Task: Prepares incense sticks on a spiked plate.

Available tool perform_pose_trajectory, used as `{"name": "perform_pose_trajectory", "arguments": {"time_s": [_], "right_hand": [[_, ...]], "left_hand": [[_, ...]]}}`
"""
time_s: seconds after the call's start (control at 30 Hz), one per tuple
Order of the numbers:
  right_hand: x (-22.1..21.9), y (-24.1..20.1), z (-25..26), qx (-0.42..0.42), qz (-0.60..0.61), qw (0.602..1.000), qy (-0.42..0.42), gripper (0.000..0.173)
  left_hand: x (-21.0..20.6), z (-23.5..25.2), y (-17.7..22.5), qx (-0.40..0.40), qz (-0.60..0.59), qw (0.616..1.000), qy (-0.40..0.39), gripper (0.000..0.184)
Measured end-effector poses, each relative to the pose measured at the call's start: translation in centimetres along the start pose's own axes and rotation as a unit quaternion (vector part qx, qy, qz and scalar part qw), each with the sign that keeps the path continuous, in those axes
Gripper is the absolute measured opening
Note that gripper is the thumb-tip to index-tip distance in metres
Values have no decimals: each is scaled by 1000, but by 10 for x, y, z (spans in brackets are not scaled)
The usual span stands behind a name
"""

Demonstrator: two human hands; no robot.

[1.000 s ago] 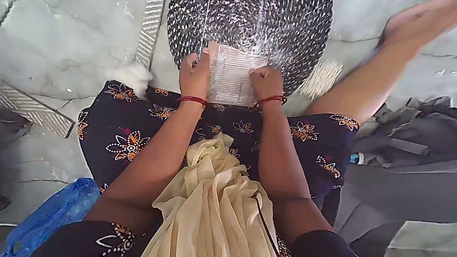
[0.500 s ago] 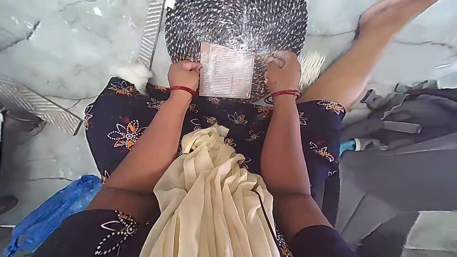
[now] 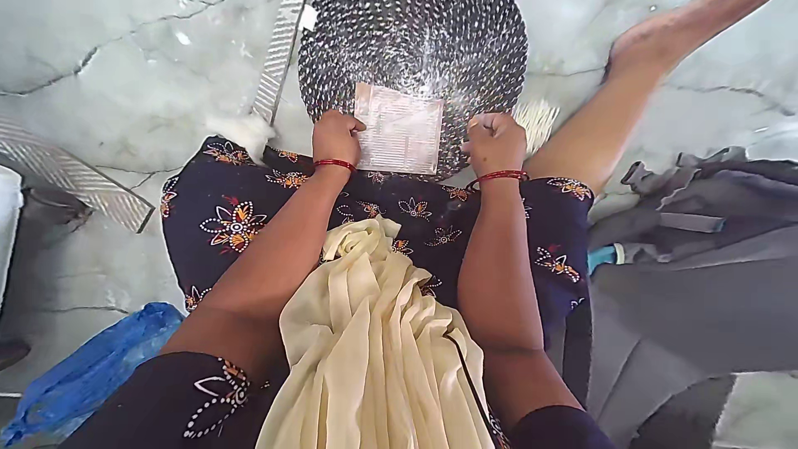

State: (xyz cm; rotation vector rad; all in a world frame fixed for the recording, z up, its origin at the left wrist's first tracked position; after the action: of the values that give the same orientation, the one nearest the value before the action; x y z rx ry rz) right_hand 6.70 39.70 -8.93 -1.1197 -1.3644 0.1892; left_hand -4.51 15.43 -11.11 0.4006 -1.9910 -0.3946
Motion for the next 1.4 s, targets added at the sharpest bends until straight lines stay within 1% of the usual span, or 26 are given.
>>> {"name": "perform_pose_trajectory", "arguments": {"time_s": [0.13,0.33,0.63,0.77,0.83,0.87,0.93,1.03,1.13,1.23,1.27,1.37,1.4], "right_hand": [[-3,-4,4,12,9,1000,-7,34],[-6,-12,9,28,-12,999,-17,35],[-10,-13,9,38,-18,999,-28,32],[-15,-14,10,44,-11,998,-39,32],[-21,-18,9,65,-9,996,-53,34],[-25,-23,9,88,-16,994,-68,35],[-39,-34,5,144,-48,982,-112,37],[-65,-48,-7,204,-102,958,-173,40],[-92,-58,-12,256,-161,924,-234,50],[-119,-58,-5,290,-246,879,-286,64],[-125,-57,-3,292,-276,865,-300,71],[-137,-51,-1,272,-353,824,-350,106],[-140,-49,-2,266,-371,814,-360,114]], "left_hand": [[-4,2,-1,14,26,1000,-5,33],[-7,3,2,-4,30,1000,-9,31],[-11,9,2,19,53,998,-22,29],[-12,12,1,18,62,998,-22,28],[-12,14,0,15,63,998,-19,29],[-13,14,0,14,64,998,-20,29],[-15,16,1,9,66,998,-19,28],[-18,19,3,-5,78,997,-16,28],[-21,20,3,9,96,995,-28,30],[-21,20,2,11,87,995,-38,28],[-21,20,2,11,82,996,-39,29],[-20,19,1,20,77,996,-47,31],[-21,19,1,21,77,996,-50,30]]}}
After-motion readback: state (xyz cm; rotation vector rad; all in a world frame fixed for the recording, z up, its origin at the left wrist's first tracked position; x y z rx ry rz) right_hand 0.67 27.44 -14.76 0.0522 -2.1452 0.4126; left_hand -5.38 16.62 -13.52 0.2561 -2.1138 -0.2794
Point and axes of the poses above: each hand's wrist, its own z-axis towards the middle knuckle, its own x-axis out of the back of the hand, y = z × x, the point moved 9 cm from there along z, towards the middle knuckle, and after that the axes turned 13 degrees about x, right-handed, at the moved point
